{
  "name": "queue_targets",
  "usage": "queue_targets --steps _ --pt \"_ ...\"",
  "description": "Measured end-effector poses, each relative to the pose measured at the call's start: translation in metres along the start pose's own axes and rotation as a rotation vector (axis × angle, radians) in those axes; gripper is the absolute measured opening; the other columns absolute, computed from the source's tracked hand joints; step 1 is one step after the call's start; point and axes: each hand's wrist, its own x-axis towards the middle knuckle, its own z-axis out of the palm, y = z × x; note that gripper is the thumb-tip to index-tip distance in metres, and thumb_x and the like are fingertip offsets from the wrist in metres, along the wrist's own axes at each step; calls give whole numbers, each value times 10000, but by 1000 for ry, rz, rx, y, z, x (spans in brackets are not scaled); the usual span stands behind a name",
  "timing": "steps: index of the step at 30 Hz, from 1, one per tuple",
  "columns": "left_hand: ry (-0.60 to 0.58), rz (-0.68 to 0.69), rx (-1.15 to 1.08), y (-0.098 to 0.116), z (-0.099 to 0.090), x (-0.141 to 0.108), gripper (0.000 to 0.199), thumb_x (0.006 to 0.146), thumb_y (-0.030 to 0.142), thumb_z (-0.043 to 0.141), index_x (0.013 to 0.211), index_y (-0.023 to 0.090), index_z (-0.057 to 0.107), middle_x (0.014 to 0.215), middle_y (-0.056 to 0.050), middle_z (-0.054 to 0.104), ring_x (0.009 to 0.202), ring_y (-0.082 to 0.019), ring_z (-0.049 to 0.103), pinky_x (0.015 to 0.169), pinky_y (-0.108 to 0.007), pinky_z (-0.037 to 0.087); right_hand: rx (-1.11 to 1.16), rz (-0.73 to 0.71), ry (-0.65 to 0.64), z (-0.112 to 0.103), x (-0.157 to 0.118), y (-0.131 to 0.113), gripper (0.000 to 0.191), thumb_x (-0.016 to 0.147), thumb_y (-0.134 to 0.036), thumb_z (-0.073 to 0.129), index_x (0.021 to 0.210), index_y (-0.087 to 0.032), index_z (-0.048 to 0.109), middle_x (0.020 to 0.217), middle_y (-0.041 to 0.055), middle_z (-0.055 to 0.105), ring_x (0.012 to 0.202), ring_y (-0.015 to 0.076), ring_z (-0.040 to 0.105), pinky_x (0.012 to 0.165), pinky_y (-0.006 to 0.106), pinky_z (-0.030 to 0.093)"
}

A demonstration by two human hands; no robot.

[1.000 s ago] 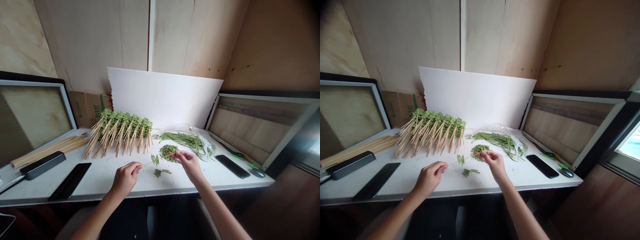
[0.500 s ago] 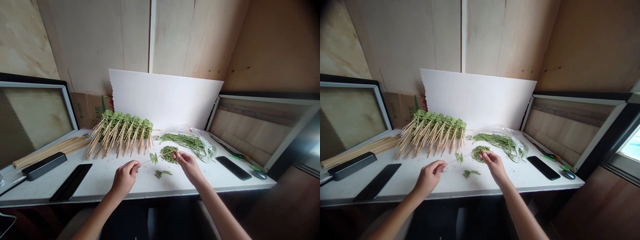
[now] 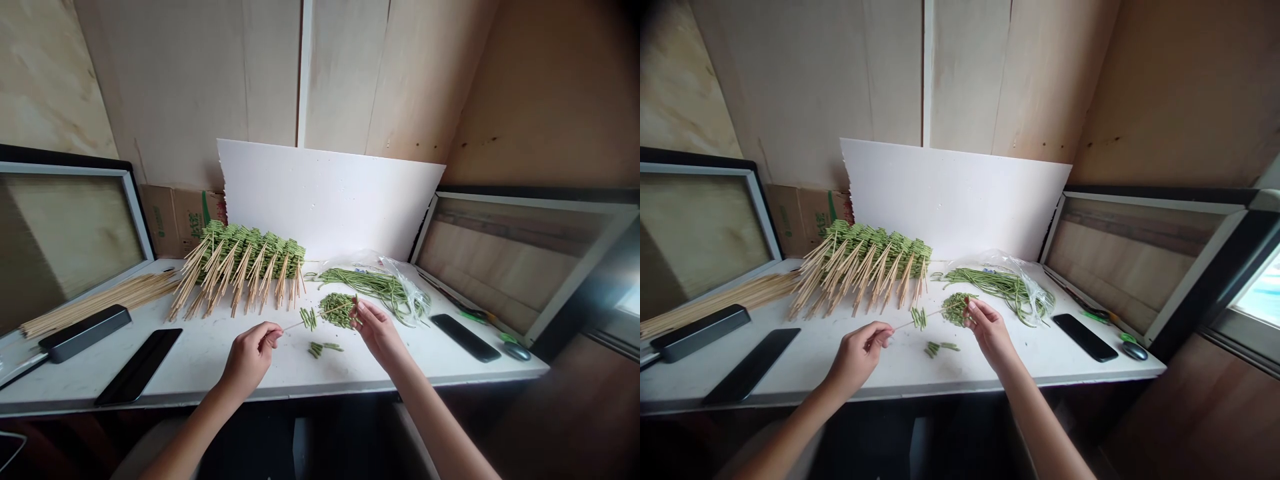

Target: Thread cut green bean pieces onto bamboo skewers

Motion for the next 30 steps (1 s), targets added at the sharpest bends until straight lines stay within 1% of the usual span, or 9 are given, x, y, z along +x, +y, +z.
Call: queue_targets --steps 6,11,17,19,21,24,27,30 --pt "-4 6 23 2 1 1 259 1027 330 506 922 192 699 695 -11 679 617 -147 640 626 -235 488 -28 -26 59 4 -2 0 254 783 -469 848 922 -257 828 943 68 690 887 213 583 662 284 462" --pt "-11 13 27 3 1 1 264 1030 326 501 910 191 694 686 -6 666 611 -142 625 625 -229 478 -46 -34 65 6 -3 0 285 752 -471 876 930 -253 834 852 51 696 778 185 568 656 301 455" --pt "-24 22 27 3 1 0 269 1042 317 482 925 191 690 690 0 658 620 -137 621 643 -225 467 -30 -48 88 8 -4 2 278 736 -468 884 915 -260 836 844 48 728 805 202 615 655 312 467" --pt "-41 21 21 2 2 -1 276 1048 321 472 937 193 690 693 1 655 625 -138 621 647 -225 465 -37 -47 96 8 -4 4 271 738 -462 881 916 -262 836 888 60 756 865 229 651 673 323 486" --pt "-56 15 14 0 2 -2 285 1054 326 461 946 194 689 694 2 651 629 -138 621 656 -226 465 -44 -41 103 9 -4 5 267 741 -459 877 921 -267 833 963 75 781 973 270 679 701 337 509" --pt "-81 8 9 -2 3 -2 301 1064 332 441 954 195 686 697 4 643 633 -137 619 666 -227 463 -41 -29 91 9 -5 5 261 753 -457 866 928 -268 828 1053 88 790 1100 310 683 731 343 535" --pt "-108 3 22 -3 4 -2 310 1067 334 427 959 198 685 694 8 634 618 -133 606 650 -224 453 -49 -20 88 10 -6 3 258 754 -454 864 924 -263 826 1057 88 796 1114 318 691 730 341 546" --pt "-120 -5 37 -3 4 -2 314 1065 332 419 954 202 682 683 14 620 591 -128 585 635 -223 443 -41 -14 105 10 -6 3 244 741 -435 877 898 -255 828 982 84 807 1057 305 714 691 323 535"
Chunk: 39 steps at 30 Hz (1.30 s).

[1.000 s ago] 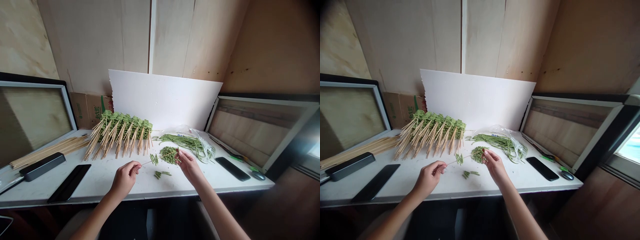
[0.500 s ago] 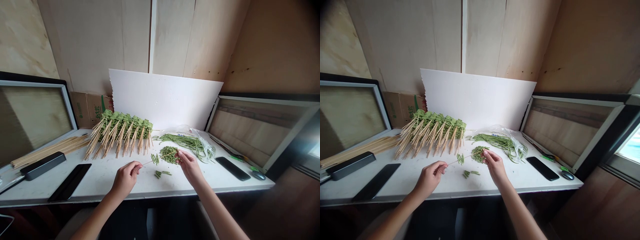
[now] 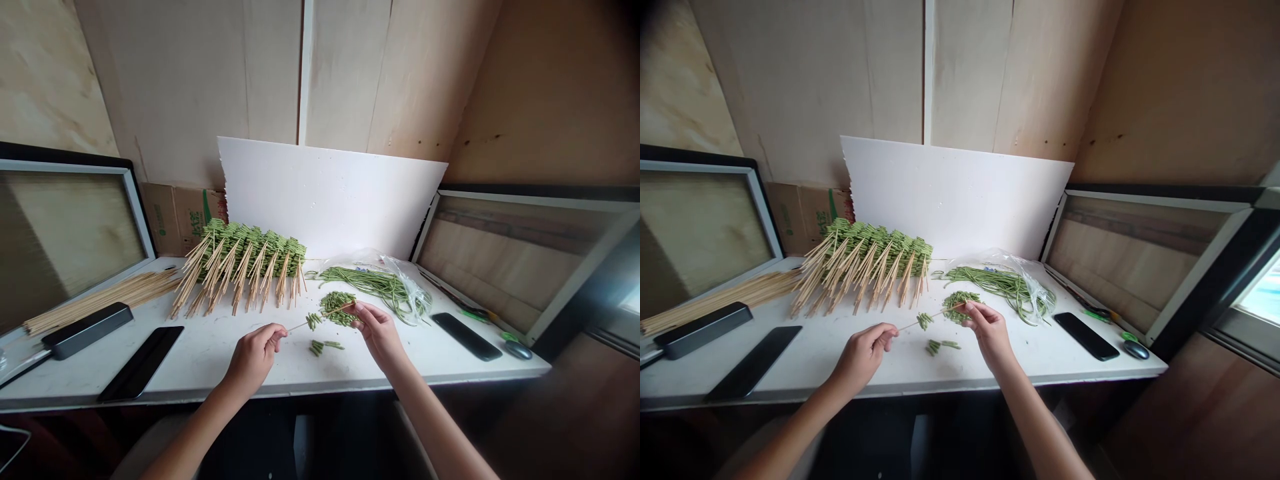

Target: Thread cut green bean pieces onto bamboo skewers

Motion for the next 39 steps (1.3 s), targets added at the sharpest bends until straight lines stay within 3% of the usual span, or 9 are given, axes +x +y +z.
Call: queue_targets --steps 8,14,28,39 --pt "-57 -30 20 1 0 0 317 1061 327 395 935 212 663 653 26 578 553 -129 558 601 -223 421 41 37 10 -2 2 6 260 731 -439 888 880 -237 821 932 90 813 1010 283 730 649 290 518" --pt "-32 -8 20 3 -1 0 313 1056 318 413 912 211 670 641 19 602 561 -136 583 592 -223 431 45 31 4 0 1 5 254 742 -431 881 884 -228 823 963 90 811 1014 269 723 649 278 517" --pt "-2 44 44 5 -1 -1 257 1036 250 461 913 213 683 756 -14 720 646 -149 666 611 -215 456 -133 -64 16 -5 0 5 269 744 -455 879 910 -249 833 951 88 804 961 293 702 674 350 534" --pt "13 42 24 6 -1 0 260 1041 266 469 923 217 695 796 -22 747 679 -156 692 627 -224 477 -13 -5 68 1 1 4 285 694 -455 905 865 -244 817 925 71 775 974 284 699 640 324 523"
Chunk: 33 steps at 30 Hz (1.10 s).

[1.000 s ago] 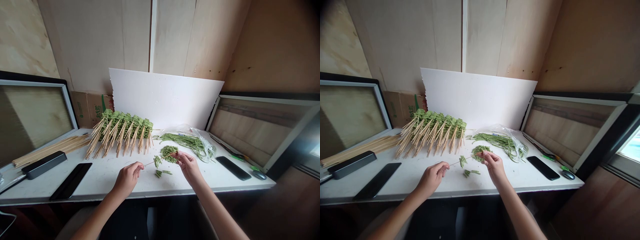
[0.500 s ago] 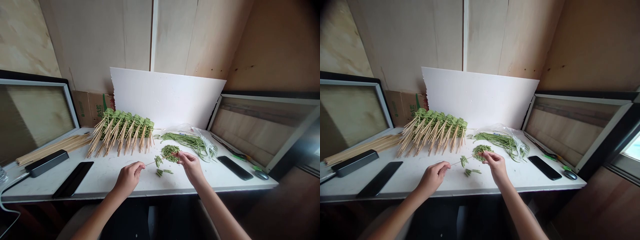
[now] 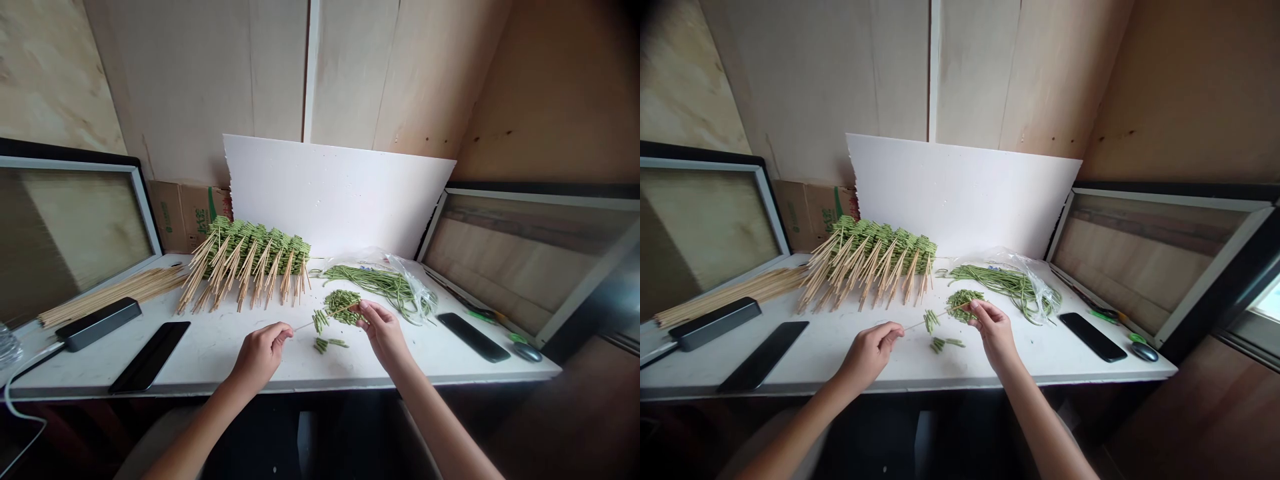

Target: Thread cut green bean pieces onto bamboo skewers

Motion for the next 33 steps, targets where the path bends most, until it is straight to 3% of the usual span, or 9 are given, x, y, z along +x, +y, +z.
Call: queue_targets --steps 11,25,33 --pt "10 18 22 -2 3 -2 230 1018 208 492 920 223 700 867 -25 784 732 -171 724 691 -244 508 -46 -60 23 5 -4 6 273 707 -483 893 818 -250 803 920 52 765 765 219 631 680 359 491" --pt "22 21 40 -1 4 -2 241 995 178 494 904 216 713 843 -36 788 722 -179 733 661 -249 515 -116 -101 -6 7 -10 14 259 759 -498 857 826 -253 805 899 69 774 890 269 671 742 372 497" --pt "12 40 -13 7 7 -6 233 1014 191 490 922 223 701 881 -27 786 745 -170 733 689 -240 506 -145 -72 -126 25 -26 23 245 776 -477 847 702 -253 782 931 68 761 1008 284 667 802 366 524"
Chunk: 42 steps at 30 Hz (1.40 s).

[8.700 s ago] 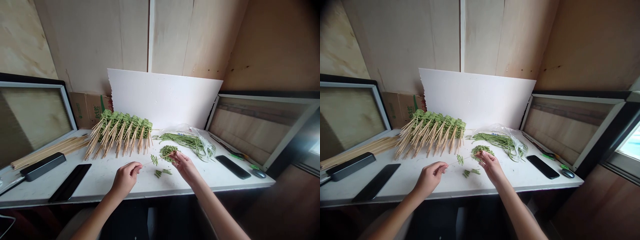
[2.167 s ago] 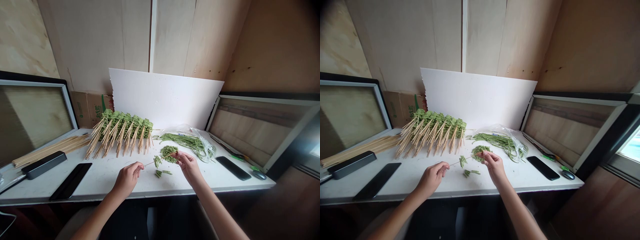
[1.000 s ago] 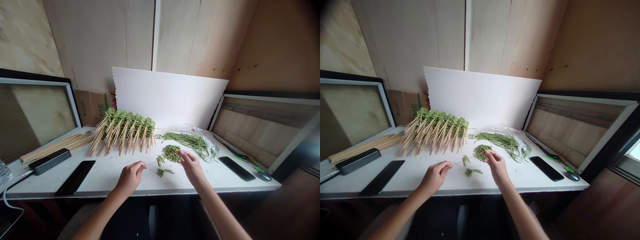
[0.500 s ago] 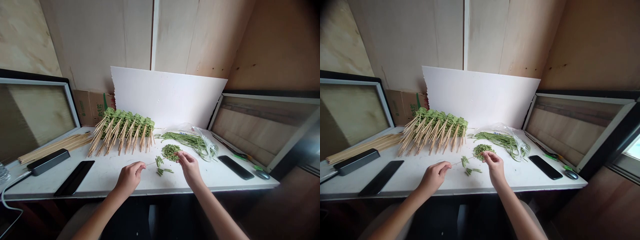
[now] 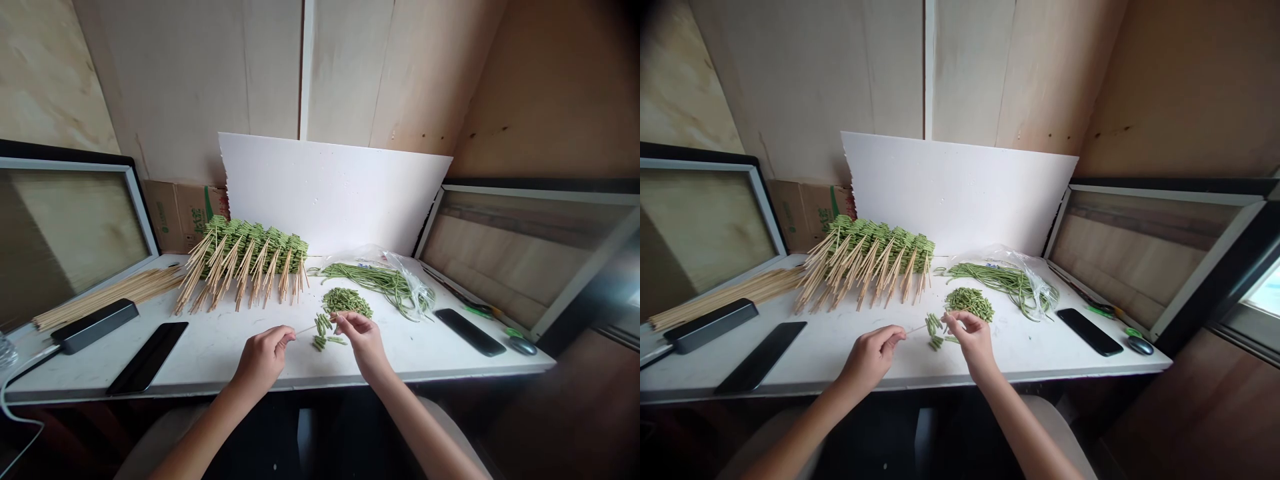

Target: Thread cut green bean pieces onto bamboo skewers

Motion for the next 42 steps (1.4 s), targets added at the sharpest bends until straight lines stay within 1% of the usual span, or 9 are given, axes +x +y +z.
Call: queue_targets --steps 9,11,14,18,24,29,32,38,42 --pt "-39 -64 -10 1 2 2 246 1029 240 480 913 222 696 833 -21 766 697 -168 696 668 -246 480 -86 29 -59 0 1 4 270 775 -505 835 825 -243 796 1023 84 775 966 283 686 815 390 541" --pt "-39 -100 9 -3 1 3 262 1035 271 470 910 219 694 804 -23 758 677 -174 688 639 -249 464 -202 -24 -128 -8 6 2 278 841 -514 773 941 -256 802 1119 93 765 1016 291 684 819 395 546" --pt "-44 -173 45 -11 0 5 297 1041 305 441 907 218 691 759 -21 737 654 -182 672 614 -253 442 -581 -153 -249 -28 16 3 294 939 -487 661 1098 -274 786 1148 96 757 1055 302 659 826 415 540" --pt "-64 -238 55 -18 1 5 303 1034 316 427 904 220 683 763 -24 728 674 -194 665 635 -264 437 -1057 -223 -336 -52 24 14 189 915 -383 704 988 -253 821 961 96 760 979 319 620 875 457 503" --pt "-72 -263 42 -19 2 4 307 1026 335 422 901 223 679 771 -31 724 690 -204 660 656 -275 435 -1211 -241 -369 -50 21 20 83 871 -246 738 840 -240 815 917 96 750 969 323 601 826 411 496" --pt "-75 -258 33 -19 2 5 311 1022 338 415 897 223 675 753 -30 704 677 -200 645 654 -273 430 -1118 -228 -368 -45 19 17 102 881 -268 711 817 -229 781 863 80 761 960 311 627 813 400 501" --pt "-72 -261 16 -19 2 5 315 1023 352 416 898 220 674 706 -18 671 639 -192 619 642 -269 425 -950 -178 -313 -46 22 15 131 884 -340 714 867 -233 787 904 76 777 914 288 674 769 383 513" --pt "-64 -246 -48 -16 0 6 342 1033 386 417 895 208 675 635 6 598 589 -171 576 614 -254 419 -325 63 -91 -52 34 8 369 765 -514 836 989 -222 802 950 78 792 849 255 715 703 343 541" --pt "-65 -242 -74 -10 -1 7 346 1034 392 426 889 205 678 632 8 601 582 -163 569 609 -247 423 88 172 -52 -52 36 5 315 759 -483 863 947 -239 798 942 48 787 909 224 716 722 295 556"
